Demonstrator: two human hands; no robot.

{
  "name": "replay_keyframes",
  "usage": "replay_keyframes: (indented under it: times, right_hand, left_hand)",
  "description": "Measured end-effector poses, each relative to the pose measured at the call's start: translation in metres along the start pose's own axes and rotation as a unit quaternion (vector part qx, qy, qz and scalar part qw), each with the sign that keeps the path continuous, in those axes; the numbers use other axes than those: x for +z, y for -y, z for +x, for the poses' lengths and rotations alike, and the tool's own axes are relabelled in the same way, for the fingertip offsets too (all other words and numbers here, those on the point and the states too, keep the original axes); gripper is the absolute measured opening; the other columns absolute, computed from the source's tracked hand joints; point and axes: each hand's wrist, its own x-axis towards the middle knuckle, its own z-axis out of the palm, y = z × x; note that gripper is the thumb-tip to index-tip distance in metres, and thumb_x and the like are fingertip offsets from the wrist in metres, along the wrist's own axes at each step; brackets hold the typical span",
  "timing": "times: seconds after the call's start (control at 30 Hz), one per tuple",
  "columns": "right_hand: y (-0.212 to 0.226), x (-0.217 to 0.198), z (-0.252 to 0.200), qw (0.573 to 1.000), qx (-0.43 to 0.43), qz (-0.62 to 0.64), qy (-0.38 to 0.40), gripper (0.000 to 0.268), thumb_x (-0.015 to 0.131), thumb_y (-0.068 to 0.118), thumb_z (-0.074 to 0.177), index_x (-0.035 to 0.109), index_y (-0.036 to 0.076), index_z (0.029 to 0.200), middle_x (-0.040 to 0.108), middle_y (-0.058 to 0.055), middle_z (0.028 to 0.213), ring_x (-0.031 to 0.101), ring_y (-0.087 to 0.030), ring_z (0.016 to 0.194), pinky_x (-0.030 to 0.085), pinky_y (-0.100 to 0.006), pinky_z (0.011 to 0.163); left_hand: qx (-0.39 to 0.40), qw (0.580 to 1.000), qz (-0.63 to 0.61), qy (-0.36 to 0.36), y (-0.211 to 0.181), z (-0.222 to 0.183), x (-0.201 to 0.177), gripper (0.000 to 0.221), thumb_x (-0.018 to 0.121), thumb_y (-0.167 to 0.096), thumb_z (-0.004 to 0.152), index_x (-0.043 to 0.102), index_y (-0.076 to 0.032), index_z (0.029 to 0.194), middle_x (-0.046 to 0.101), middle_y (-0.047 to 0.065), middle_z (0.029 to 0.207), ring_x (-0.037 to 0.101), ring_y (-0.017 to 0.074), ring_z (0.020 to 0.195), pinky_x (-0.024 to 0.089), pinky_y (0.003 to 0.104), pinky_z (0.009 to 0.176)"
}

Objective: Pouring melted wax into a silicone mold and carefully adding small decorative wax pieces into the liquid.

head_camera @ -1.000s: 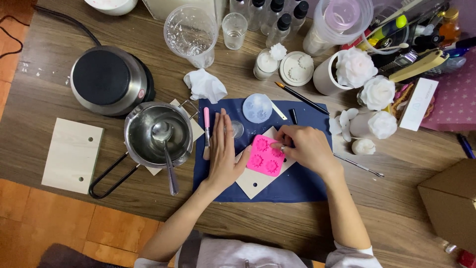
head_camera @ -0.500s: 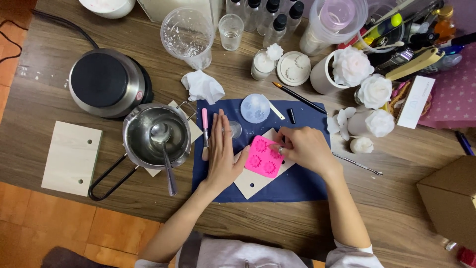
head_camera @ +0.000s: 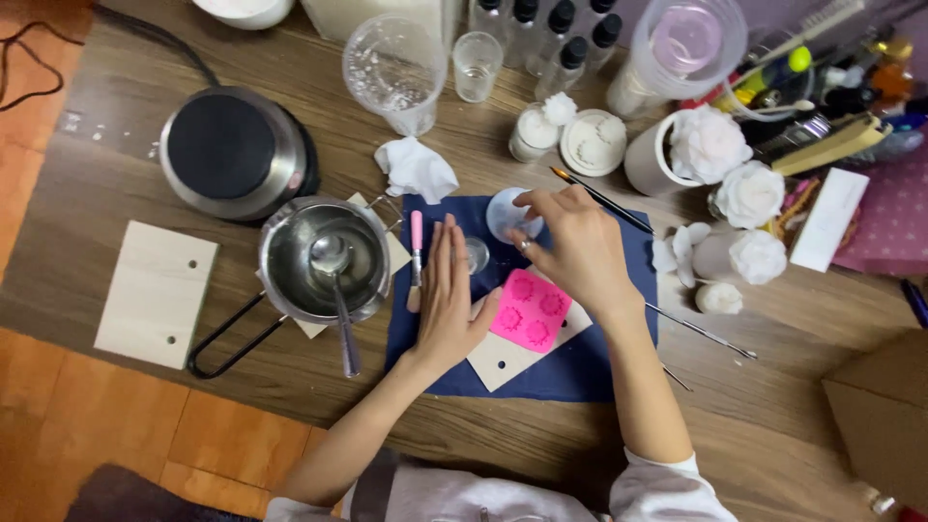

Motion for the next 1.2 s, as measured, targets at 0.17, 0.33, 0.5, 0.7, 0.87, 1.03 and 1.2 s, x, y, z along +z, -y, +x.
replay_keyframes:
  times: [0.17,0.33,0.5,0.7,0.87,1.03,1.2]
  right_hand:
    - [-0.001,0.015,0.006,0.998,-0.007,-0.063,0.018,0.063,0.080,0.027,0.065,0.055,0.017,0.122,0.061,-0.006,0.107,0.051,-0.026,0.108,0.046,-0.037,0.081]
    - [-0.006,0.022,0.008,0.997,0.001,-0.066,0.047,0.079,0.082,0.028,0.062,0.047,0.014,0.132,0.056,-0.010,0.117,0.046,-0.029,0.113,0.041,-0.039,0.082]
    - [-0.012,0.028,0.008,0.995,-0.014,-0.088,0.033,0.083,0.082,0.033,0.059,0.047,0.015,0.132,0.059,-0.008,0.108,0.049,-0.027,0.109,0.040,-0.037,0.081]
    - [-0.012,0.030,0.008,0.996,-0.029,-0.087,0.012,0.078,0.081,0.031,0.062,0.049,0.013,0.130,0.061,-0.009,0.104,0.052,-0.026,0.103,0.040,-0.036,0.078]
    - [-0.015,0.030,0.008,0.996,-0.025,-0.079,0.014,0.077,0.080,0.032,0.062,0.048,0.014,0.130,0.060,-0.009,0.103,0.053,-0.026,0.102,0.039,-0.036,0.078]
    - [-0.015,0.024,0.008,0.997,-0.011,-0.071,0.010,0.075,0.079,0.033,0.063,0.048,0.015,0.129,0.061,-0.008,0.103,0.053,-0.026,0.102,0.039,-0.036,0.078]
    - [-0.015,0.022,0.008,0.998,-0.011,-0.065,0.004,0.074,0.079,0.033,0.064,0.048,0.016,0.129,0.061,-0.010,0.104,0.055,-0.026,0.102,0.040,-0.037,0.078]
  left_hand:
    - [-0.012,1.000,-0.019,0.003,0.001,-0.001,0.000,0.082,0.059,-0.022,0.086,0.010,0.010,0.145,0.010,0.031,0.151,0.010,0.0486,0.139,0.024,0.053,0.105]
    - [-0.014,0.999,-0.036,0.009,0.000,0.000,-0.001,0.081,0.058,-0.021,0.087,0.010,0.009,0.145,0.008,0.031,0.151,0.008,0.0487,0.140,0.023,0.053,0.106]
    - [-0.009,1.000,-0.016,0.008,0.001,0.000,0.001,0.080,0.057,-0.023,0.088,0.012,0.011,0.144,0.010,0.031,0.151,0.010,0.0485,0.139,0.024,0.052,0.105]
    - [-0.006,1.000,-0.001,0.003,0.000,0.000,0.001,0.079,0.057,-0.024,0.088,0.013,0.011,0.144,0.011,0.031,0.151,0.012,0.0470,0.140,0.025,0.051,0.106]
    - [-0.009,1.000,-0.003,0.004,0.000,0.000,0.000,0.080,0.057,-0.024,0.087,0.013,0.011,0.144,0.012,0.031,0.150,0.013,0.0479,0.139,0.026,0.051,0.104]
    - [-0.011,1.000,-0.010,0.003,-0.001,0.001,-0.001,0.079,0.058,-0.023,0.087,0.013,0.011,0.144,0.012,0.032,0.150,0.013,0.0486,0.139,0.027,0.052,0.104]
    - [-0.011,1.000,-0.005,0.009,-0.001,0.001,-0.001,0.081,0.059,-0.022,0.086,0.013,0.011,0.144,0.011,0.031,0.150,0.013,0.0480,0.139,0.027,0.052,0.104]
